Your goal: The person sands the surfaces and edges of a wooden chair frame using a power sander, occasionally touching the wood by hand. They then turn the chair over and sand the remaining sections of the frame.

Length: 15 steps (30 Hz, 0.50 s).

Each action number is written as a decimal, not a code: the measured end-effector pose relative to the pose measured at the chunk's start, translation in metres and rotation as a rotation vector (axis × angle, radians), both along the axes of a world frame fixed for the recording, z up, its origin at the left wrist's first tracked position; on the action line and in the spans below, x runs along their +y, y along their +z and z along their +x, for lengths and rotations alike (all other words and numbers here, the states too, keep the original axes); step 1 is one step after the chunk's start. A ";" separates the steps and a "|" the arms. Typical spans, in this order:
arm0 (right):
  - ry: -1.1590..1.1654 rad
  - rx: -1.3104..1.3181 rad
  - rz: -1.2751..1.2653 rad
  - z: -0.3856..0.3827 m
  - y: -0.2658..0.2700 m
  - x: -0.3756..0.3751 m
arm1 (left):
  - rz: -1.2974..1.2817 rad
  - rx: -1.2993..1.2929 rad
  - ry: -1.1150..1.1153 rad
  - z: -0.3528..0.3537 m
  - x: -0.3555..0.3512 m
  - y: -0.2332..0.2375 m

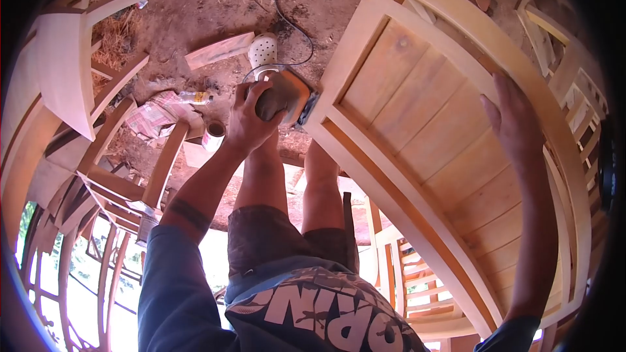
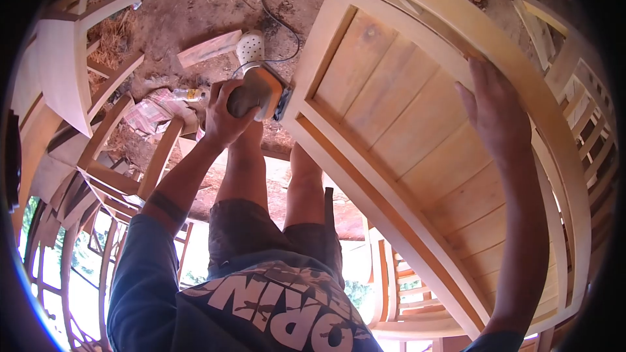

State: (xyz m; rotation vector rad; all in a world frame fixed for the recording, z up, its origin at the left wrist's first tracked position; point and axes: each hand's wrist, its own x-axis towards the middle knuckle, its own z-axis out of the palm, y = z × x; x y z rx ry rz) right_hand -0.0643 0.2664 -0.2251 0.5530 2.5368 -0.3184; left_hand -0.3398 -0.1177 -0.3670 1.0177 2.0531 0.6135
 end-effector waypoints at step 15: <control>0.019 -0.014 0.011 0.003 -0.001 0.000 | 0.003 -0.039 -0.036 0.012 0.014 0.019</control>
